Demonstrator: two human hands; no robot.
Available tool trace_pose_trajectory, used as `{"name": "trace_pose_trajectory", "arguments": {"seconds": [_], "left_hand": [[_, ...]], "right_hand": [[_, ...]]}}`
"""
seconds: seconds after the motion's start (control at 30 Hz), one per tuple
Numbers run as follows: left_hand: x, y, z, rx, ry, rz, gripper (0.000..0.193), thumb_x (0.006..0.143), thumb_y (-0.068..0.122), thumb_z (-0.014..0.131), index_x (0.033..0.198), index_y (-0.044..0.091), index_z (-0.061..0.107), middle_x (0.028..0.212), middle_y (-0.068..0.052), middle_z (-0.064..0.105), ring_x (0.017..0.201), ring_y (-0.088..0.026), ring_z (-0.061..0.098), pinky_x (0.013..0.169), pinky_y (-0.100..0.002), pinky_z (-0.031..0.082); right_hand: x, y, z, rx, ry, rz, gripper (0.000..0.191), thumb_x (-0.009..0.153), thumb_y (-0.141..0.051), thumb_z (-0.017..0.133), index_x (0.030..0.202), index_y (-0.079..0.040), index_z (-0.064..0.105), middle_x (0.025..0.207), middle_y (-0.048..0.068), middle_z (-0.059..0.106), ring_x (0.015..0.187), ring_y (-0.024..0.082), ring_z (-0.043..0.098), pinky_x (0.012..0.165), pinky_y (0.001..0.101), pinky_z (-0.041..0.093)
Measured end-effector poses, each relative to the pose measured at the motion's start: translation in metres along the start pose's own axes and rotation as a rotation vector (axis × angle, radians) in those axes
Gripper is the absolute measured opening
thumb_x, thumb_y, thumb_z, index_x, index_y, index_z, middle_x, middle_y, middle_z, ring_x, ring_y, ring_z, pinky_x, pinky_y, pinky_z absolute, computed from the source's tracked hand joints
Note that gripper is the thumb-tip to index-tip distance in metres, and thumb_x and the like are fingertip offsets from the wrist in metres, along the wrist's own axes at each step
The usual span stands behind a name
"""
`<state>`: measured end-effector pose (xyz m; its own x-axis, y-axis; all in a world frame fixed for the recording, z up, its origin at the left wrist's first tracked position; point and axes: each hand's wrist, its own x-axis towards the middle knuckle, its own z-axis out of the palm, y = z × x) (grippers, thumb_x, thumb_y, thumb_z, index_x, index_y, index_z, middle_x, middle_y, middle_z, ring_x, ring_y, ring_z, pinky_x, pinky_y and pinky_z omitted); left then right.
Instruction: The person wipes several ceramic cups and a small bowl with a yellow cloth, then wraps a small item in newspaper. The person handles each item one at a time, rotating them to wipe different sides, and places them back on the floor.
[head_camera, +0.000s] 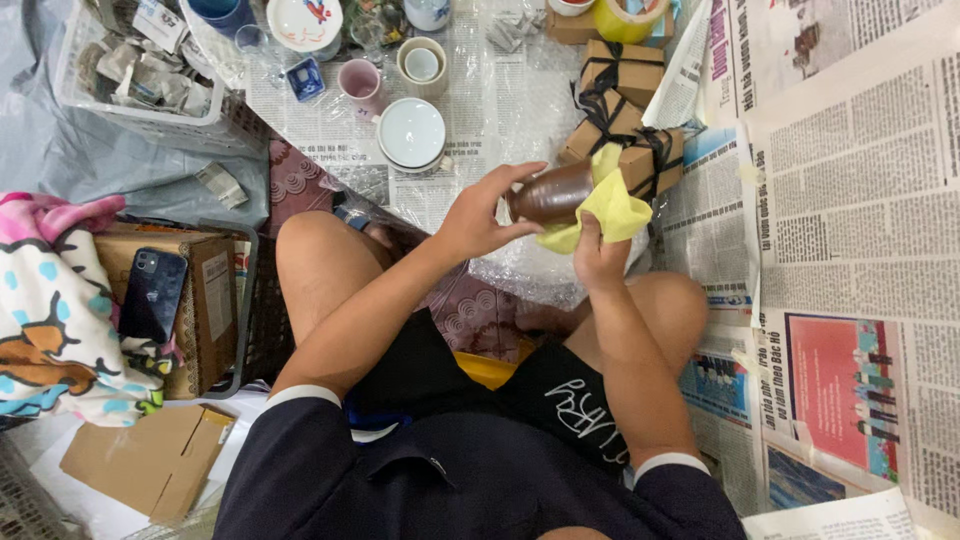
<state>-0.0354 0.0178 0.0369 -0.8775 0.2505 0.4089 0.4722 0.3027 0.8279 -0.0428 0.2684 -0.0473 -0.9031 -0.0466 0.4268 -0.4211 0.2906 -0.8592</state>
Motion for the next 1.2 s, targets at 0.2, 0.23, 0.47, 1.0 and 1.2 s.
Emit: {"name": "trace_pose_trajectory", "arguments": {"seconds": [0.2, 0.23, 0.47, 1.0, 1.2], "left_hand": [[0.006, -0.055, 0.027, -0.997, -0.066, -0.581, 0.064, 0.110, 0.056, 0.030, 0.127, 0.001, 0.058, 0.059, -0.002, 0.054, 0.040, -0.012, 0.053, 0.038, -0.027, 0.046], [0.004, -0.061, 0.026, -1.003, -0.056, -0.596, 0.062, 0.110, 0.055, 0.033, 0.125, 0.002, 0.058, 0.061, -0.002, 0.054, 0.041, -0.011, 0.049, 0.039, -0.026, 0.042], [0.006, -0.050, -0.005, -0.759, -0.112, -0.548, 0.053, 0.104, 0.048, 0.060, 0.130, 0.001, 0.063, 0.082, -0.004, 0.062, 0.054, -0.010, 0.055, 0.047, -0.023, 0.041], [0.006, 0.011, -0.028, -0.036, 0.007, 0.110, 0.061, 0.093, 0.025, 0.078, 0.144, 0.003, 0.055, 0.126, -0.019, 0.067, 0.112, -0.031, 0.067, 0.092, -0.040, 0.055], [0.009, -0.023, -0.034, -0.570, -0.069, -0.420, 0.040, 0.111, 0.029, 0.053, 0.127, -0.004, 0.069, 0.082, -0.005, 0.068, 0.062, -0.010, 0.062, 0.055, -0.025, 0.053]], "right_hand": [[0.008, -0.003, 0.017, 0.066, 0.095, -0.102, 0.026, 0.109, -0.013, 0.057, 0.131, 0.001, 0.057, 0.121, 0.014, 0.066, 0.112, 0.028, 0.065, 0.099, 0.0392, 0.051], [0.010, -0.004, 0.019, 0.019, 0.071, -0.153, 0.025, 0.108, -0.014, 0.058, 0.128, 0.001, 0.059, 0.119, 0.014, 0.067, 0.110, 0.029, 0.067, 0.098, 0.0401, 0.052], [0.008, -0.005, 0.020, -0.152, -0.045, -0.233, 0.021, 0.108, -0.017, 0.062, 0.119, 0.000, 0.065, 0.113, 0.015, 0.069, 0.106, 0.037, 0.066, 0.096, 0.0441, 0.051], [-0.002, -0.012, 0.037, 0.155, 0.040, 0.075, 0.037, 0.113, -0.023, 0.054, 0.140, 0.002, 0.052, 0.136, 0.012, 0.062, 0.124, 0.025, 0.060, 0.108, 0.0374, 0.047], [0.007, -0.022, 0.060, -0.067, 0.008, -0.144, 0.026, 0.110, -0.016, 0.058, 0.128, 0.002, 0.062, 0.124, 0.016, 0.067, 0.117, 0.033, 0.064, 0.106, 0.0428, 0.047]]}}
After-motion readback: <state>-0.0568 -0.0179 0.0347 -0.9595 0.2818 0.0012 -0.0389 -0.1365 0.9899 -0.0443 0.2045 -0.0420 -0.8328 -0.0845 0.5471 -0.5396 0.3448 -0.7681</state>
